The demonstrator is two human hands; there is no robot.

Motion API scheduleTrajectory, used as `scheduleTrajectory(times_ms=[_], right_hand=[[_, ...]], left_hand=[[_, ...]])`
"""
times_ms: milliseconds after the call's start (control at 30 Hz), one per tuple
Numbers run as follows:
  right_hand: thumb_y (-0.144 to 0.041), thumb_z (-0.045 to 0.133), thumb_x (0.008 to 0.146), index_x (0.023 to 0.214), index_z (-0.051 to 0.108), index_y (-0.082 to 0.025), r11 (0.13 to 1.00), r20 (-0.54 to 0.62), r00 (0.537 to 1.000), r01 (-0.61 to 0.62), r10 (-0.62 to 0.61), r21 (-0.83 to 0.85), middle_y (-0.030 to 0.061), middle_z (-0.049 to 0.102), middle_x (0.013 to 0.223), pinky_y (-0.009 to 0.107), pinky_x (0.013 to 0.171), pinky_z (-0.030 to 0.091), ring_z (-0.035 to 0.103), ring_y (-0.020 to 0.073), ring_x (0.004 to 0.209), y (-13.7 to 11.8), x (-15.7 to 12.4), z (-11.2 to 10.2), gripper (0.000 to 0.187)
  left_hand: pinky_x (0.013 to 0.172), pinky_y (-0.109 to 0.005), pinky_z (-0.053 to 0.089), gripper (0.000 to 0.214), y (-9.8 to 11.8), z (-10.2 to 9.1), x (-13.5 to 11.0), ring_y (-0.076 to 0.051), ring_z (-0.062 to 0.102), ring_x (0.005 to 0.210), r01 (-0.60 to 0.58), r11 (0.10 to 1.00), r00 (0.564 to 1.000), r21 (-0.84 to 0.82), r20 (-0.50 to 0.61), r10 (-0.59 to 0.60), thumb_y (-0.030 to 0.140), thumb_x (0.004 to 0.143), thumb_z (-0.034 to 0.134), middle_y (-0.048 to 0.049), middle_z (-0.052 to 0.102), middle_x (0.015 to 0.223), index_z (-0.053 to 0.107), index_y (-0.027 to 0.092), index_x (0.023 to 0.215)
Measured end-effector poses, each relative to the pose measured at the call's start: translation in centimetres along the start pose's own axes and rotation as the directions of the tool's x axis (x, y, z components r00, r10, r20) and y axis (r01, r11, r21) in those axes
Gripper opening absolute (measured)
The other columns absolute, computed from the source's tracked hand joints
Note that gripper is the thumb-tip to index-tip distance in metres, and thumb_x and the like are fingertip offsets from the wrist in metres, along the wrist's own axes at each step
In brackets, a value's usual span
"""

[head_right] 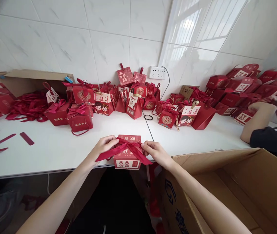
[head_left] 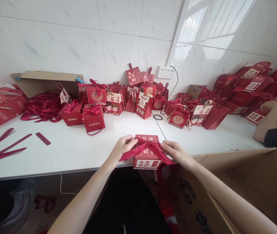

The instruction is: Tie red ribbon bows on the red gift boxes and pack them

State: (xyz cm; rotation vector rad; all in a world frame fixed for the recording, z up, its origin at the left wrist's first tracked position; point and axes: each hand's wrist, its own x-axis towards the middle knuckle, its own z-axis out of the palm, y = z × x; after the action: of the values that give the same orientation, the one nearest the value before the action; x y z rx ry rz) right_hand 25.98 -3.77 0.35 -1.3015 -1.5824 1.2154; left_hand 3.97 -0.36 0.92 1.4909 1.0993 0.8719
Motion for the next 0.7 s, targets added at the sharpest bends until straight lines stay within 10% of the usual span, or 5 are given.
scheduleTrajectory(times_ms=[200,300,533,700], right_hand=[[-0.065,0.048,0.076,0.070,0.051,-0.017,0.995,-0.055,0.995,-0.082,0.079,-0.057,0.0004,0.051,0.061,0.029,0.059,0.043,0.050,0.0134,0.058,0.4,0.0,-1.8,0.048],[-0.065,0.052,0.072,0.102,0.049,-0.016,0.970,-0.130,0.987,0.066,-0.098,-0.234,0.0122,0.056,0.100,0.037,0.075,0.049,0.056,0.0241,0.094,-0.6,-0.4,-2.1,0.057],[-0.038,0.072,0.066,0.138,0.015,-0.022,0.780,0.174,0.951,0.308,-0.255,-0.545,0.0154,0.035,0.130,0.044,0.094,0.046,0.049,0.0279,0.115,-2.2,-0.8,0.4,0.093],[-0.030,0.075,0.064,0.136,0.016,-0.022,0.621,0.037,0.859,0.399,-0.511,-0.674,0.0159,0.034,0.128,0.045,0.089,0.050,0.047,0.0302,0.116,-1.5,-1.9,1.1,0.094]], left_hand=[[0.054,-0.023,0.042,0.040,0.5,-2.0,-0.1,-0.012,0.053,0.057,0.022,0.999,1.000,-0.037,0.021,-0.022,0.051,0.079,0.046,-0.0003,0.054,0.063,0.054,0.016,0.062],[0.057,-0.026,0.044,0.045,1.5,-2.6,0.2,-0.015,0.056,0.060,0.001,0.990,1.000,0.138,0.026,-0.005,0.059,0.076,0.047,-0.0022,0.059,0.066,0.057,0.016,0.066],[0.055,-0.025,0.045,0.023,2.4,-0.2,-0.7,-0.015,0.060,0.064,-0.151,0.912,0.977,0.382,-0.080,0.196,0.042,0.079,0.053,-0.0009,0.063,0.076,0.054,0.019,0.074],[0.062,-0.021,0.048,0.008,1.6,2.0,-2.8,-0.012,0.059,0.070,-0.436,0.814,0.805,0.384,-0.238,0.544,0.026,0.083,0.053,0.0008,0.059,0.074,0.051,0.020,0.078]])
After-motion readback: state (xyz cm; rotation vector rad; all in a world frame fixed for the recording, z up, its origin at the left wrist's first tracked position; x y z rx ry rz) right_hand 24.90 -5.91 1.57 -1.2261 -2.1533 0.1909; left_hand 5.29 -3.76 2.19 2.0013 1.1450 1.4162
